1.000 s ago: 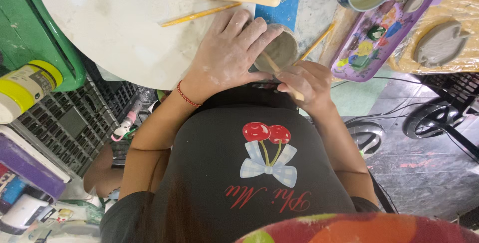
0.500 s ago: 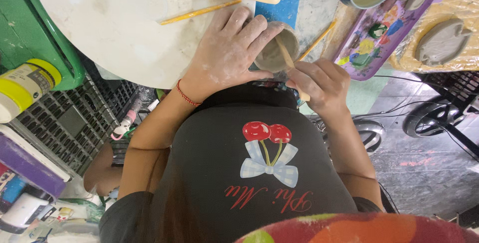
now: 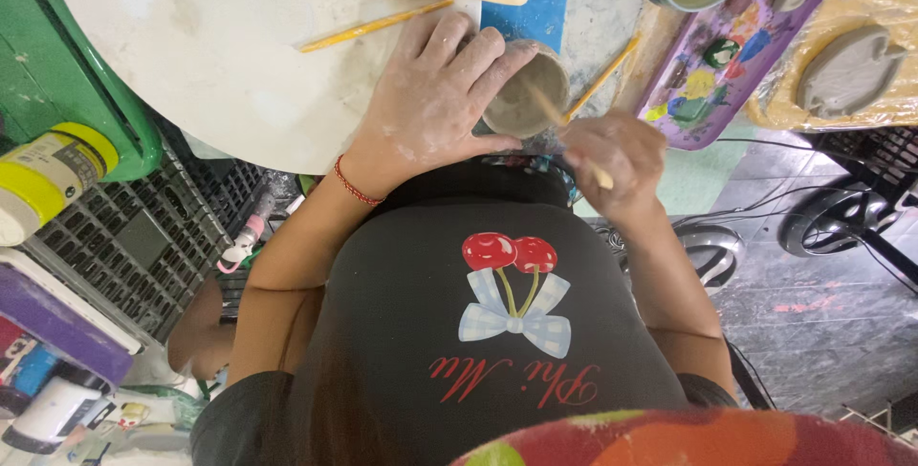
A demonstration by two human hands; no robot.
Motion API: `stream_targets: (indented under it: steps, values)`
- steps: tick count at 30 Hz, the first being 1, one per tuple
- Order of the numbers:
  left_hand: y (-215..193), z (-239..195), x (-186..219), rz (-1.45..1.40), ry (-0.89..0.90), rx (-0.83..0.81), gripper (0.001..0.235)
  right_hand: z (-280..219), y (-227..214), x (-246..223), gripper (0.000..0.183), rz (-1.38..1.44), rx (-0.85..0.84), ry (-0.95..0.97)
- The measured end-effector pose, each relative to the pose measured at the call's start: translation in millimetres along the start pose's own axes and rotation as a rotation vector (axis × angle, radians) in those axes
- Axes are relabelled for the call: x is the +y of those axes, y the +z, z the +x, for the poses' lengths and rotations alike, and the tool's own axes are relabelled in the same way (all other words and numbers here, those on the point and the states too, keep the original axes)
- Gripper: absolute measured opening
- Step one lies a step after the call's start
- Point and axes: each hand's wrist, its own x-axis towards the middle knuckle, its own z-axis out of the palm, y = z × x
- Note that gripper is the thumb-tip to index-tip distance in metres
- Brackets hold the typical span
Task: The person shapes a small clay vessel by hand, using a wooden tool to refine the interior and a spray bottle to apply water. They then roll a piece of clay between their palms.
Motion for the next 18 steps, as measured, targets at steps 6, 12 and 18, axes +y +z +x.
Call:
stream_targets:
  steps: [6, 12, 18]
  values:
    - [-0.1, 0.1, 0.2, 0.014, 0.0, -0.017, 0.088, -8.5, 3.4, 0.0, 0.027, 0.005, -0.057, 0.026]
    - [-0.2, 0.8, 1.4, 0.015, -0.009, -0.022, 0.093, -12.8, 7.6, 5.7, 0.028, -0.002, -0.001, 0.015]
    - [-0.2, 1.5, 1.3, 0.048, -0.004, -0.005, 0.091, -6.5, 0.4, 3.1, 0.027, -0.085, -0.009, -0.023]
